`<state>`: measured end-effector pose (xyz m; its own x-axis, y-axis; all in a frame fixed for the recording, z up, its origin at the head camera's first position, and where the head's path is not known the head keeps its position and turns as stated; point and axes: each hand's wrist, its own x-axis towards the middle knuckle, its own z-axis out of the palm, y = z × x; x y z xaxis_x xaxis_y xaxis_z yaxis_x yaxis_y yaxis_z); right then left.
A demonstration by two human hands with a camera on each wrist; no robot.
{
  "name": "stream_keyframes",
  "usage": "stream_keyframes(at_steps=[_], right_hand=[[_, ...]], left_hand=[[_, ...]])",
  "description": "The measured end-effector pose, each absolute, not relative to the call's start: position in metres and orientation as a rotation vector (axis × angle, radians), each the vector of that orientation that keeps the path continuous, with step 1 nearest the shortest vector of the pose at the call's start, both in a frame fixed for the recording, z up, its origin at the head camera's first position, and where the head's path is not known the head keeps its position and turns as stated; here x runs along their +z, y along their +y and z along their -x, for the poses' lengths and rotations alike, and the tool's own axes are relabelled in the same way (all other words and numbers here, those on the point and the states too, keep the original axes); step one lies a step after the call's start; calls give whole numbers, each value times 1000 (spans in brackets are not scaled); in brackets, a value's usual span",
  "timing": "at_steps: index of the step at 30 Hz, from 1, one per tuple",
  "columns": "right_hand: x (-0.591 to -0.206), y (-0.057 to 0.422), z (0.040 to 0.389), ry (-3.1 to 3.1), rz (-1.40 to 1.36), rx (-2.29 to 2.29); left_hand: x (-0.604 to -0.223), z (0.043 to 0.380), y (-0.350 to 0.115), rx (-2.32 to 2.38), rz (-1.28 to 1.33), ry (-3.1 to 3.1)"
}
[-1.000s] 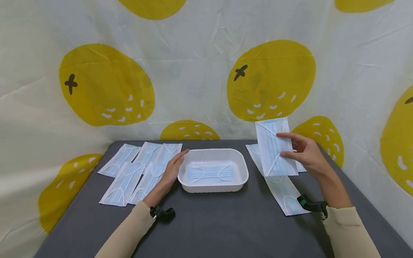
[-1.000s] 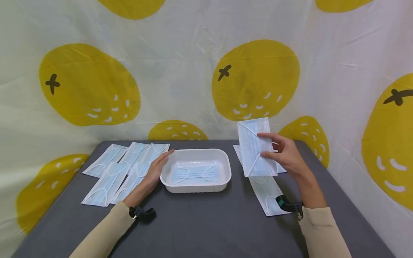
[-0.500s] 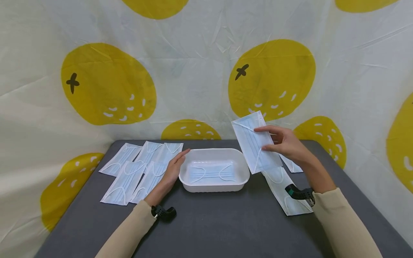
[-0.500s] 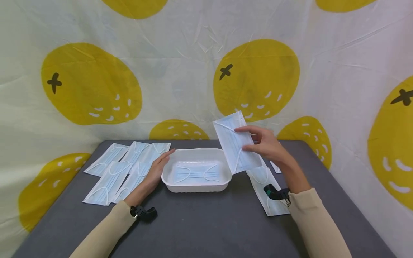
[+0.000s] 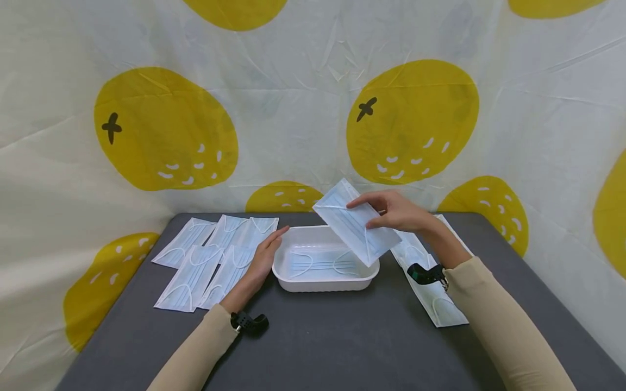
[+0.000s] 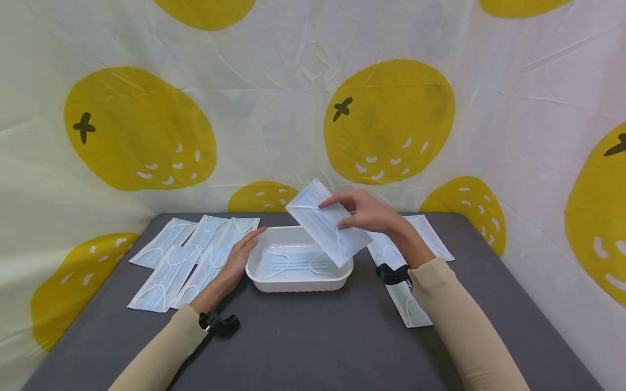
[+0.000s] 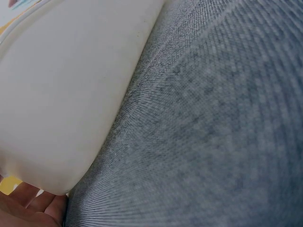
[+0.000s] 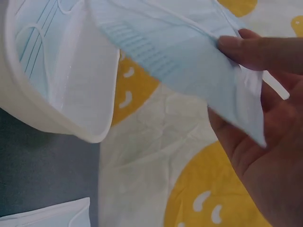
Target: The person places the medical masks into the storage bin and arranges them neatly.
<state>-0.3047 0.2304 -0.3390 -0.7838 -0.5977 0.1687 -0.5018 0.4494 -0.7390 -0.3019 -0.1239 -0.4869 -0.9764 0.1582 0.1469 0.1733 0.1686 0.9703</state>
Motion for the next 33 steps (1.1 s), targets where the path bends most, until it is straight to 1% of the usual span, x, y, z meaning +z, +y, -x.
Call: stream_keyframes(at_steps=[6,11,22,33], right_hand=[[-337,210,320,2425,1126,-1035],[-339,193,332,2335,1164,-922],[-350,160,351,2158,1121,-729],[-370,131,360,2156,1058,-575]], left_hand=[[-488,303,-126,-2005,346,-2389],[-487,302,-126,-1999,333,-2407],[-487,299,-127,-1988,351,-2401],[-485,300,-128,-1995,349,-2399]])
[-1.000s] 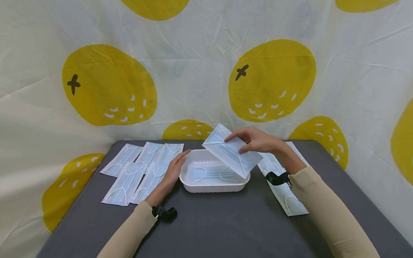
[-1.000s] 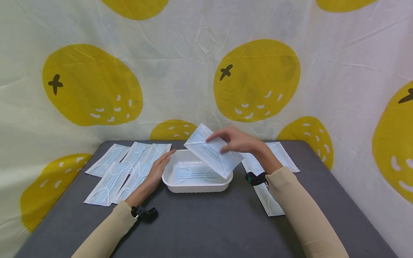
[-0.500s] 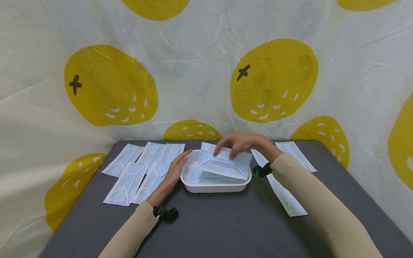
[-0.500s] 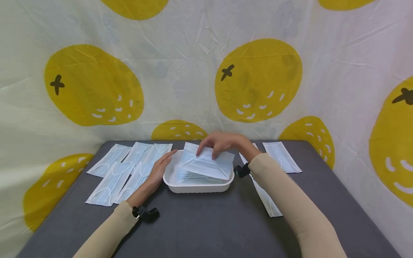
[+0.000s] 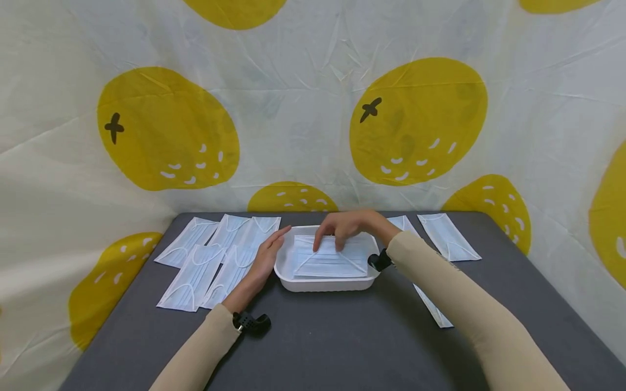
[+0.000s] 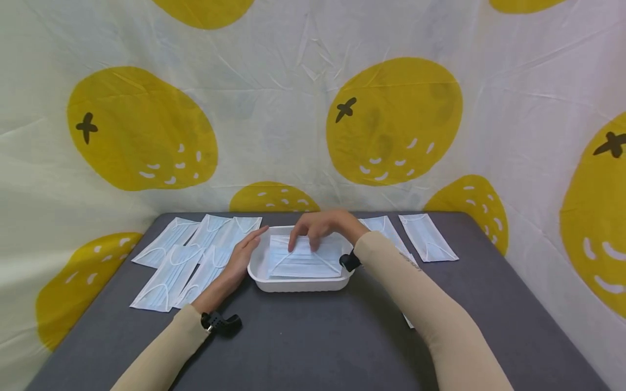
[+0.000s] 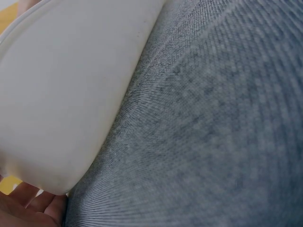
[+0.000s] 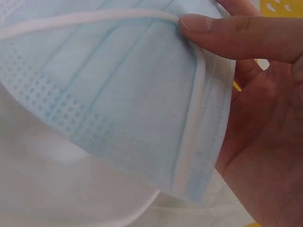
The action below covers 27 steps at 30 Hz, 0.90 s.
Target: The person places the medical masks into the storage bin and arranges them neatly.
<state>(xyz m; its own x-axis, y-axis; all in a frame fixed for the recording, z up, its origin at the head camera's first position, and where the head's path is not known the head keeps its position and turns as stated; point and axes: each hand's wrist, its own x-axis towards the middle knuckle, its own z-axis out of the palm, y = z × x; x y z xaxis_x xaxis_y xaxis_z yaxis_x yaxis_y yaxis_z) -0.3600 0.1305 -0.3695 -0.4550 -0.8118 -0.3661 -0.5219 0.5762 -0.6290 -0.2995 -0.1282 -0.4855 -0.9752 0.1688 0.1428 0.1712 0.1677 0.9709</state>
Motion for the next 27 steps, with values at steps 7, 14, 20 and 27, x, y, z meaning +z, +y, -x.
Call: stream_keyframes(at_steps=[7,14,20,27], right_hand=[[-377,119,362,2100,1063,-541],[-383,115,363,2142,1026,-476],[-389,114,364,2171,923,-465],[-391,114,367,2195,892,-464]], left_hand=[[-487,300,-128,-1991,331,-2403],[-488,299,-127,-2006,334,-2387],[-488,299,-127,-1998,339,-2392],[-488,300,-125,-2000,340,-2390]])
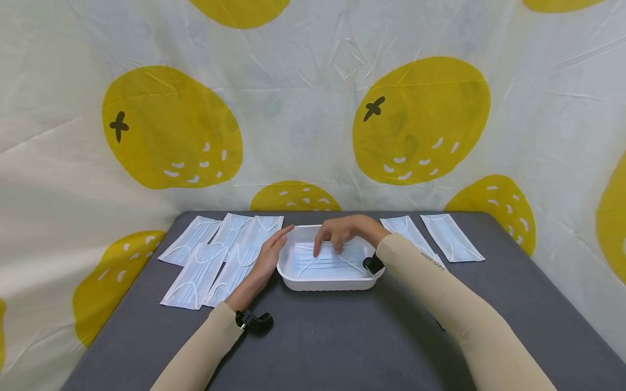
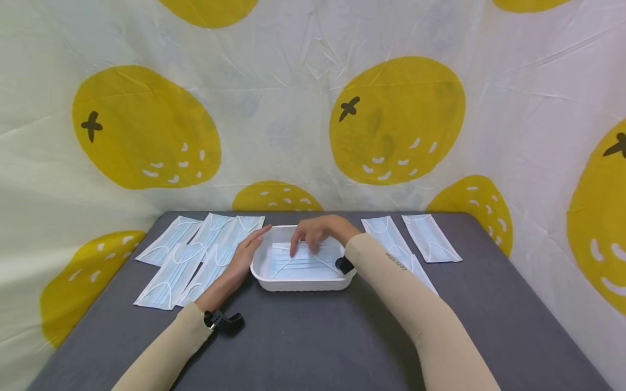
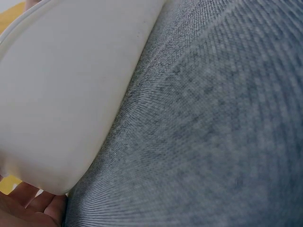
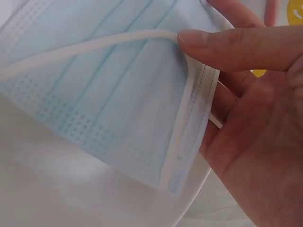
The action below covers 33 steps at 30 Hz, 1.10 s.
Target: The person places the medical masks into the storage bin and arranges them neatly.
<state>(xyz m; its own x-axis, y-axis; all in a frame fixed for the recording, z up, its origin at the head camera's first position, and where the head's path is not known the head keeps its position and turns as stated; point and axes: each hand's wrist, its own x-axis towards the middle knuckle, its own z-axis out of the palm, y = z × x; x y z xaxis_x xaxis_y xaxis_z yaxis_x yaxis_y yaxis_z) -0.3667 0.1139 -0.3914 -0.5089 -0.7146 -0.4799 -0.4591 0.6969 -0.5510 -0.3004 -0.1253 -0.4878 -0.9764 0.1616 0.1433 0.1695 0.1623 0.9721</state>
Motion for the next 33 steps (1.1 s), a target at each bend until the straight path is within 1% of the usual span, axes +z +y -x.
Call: stream_keyframes(at_steps=[18,33], right_hand=[[-405,118,371,2251,896,-524],[-404,123,371,2195,911,-611]], left_hand=[[-488,300,-125,-1987,331,-2395],[-486,301,-125,-1980,334,-2413]])
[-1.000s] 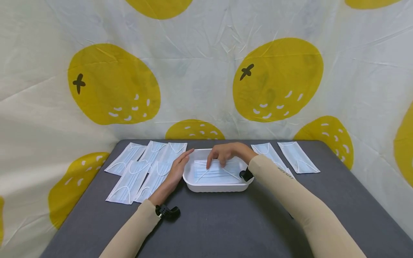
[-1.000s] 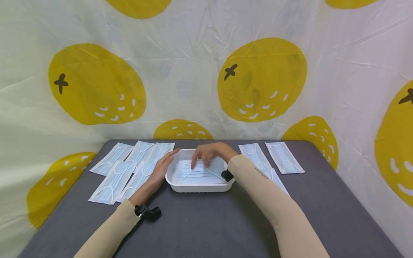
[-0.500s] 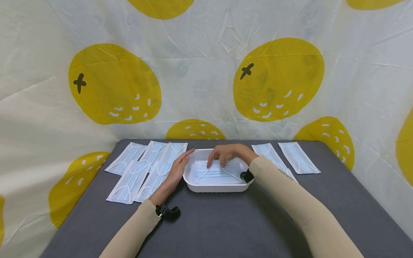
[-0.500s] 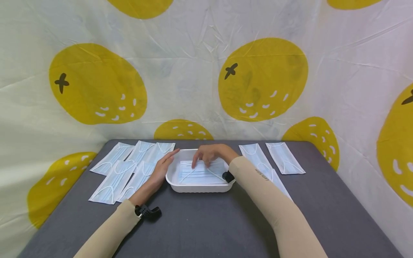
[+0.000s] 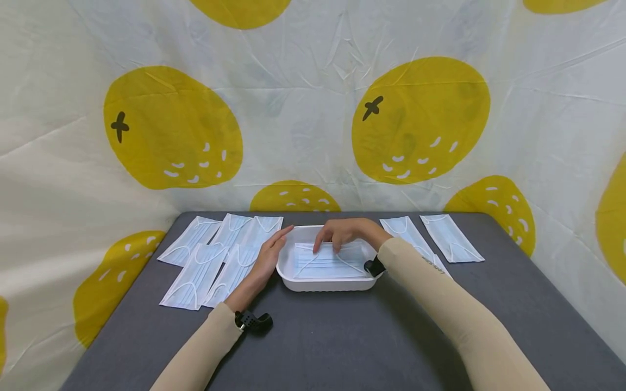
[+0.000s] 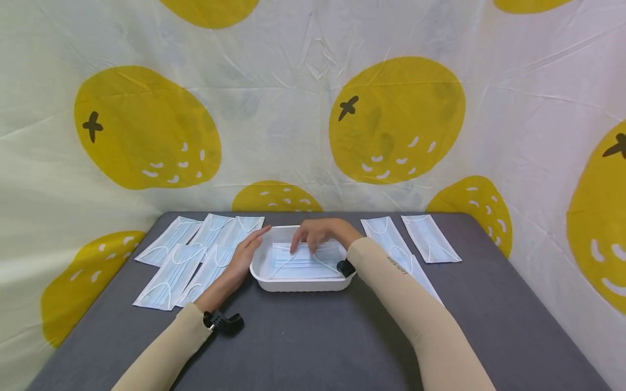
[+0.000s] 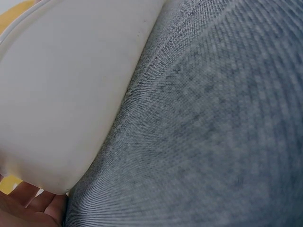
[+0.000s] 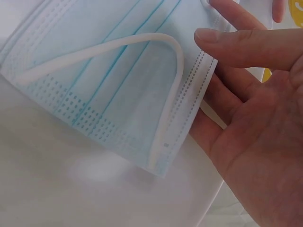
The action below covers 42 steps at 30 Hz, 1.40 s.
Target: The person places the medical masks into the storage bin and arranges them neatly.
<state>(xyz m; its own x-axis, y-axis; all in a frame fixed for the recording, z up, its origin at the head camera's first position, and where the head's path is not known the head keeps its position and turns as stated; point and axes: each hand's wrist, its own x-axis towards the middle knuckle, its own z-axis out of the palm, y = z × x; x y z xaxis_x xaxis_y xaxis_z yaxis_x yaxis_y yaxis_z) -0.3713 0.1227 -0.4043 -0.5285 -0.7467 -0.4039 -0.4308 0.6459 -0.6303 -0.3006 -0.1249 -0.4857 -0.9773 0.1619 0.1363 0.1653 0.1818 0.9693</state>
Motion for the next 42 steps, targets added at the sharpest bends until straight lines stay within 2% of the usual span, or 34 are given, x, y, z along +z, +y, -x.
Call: stream_keyframes(at_steps=[14,42], right_hand=[[-400,124,378,2176,920,-617],[-391,127,365,2283,1009,-580]], left_hand=[[-482,301,-124,-2002,299,-2415],[-483,304,-122,-1990,284,-2415]])
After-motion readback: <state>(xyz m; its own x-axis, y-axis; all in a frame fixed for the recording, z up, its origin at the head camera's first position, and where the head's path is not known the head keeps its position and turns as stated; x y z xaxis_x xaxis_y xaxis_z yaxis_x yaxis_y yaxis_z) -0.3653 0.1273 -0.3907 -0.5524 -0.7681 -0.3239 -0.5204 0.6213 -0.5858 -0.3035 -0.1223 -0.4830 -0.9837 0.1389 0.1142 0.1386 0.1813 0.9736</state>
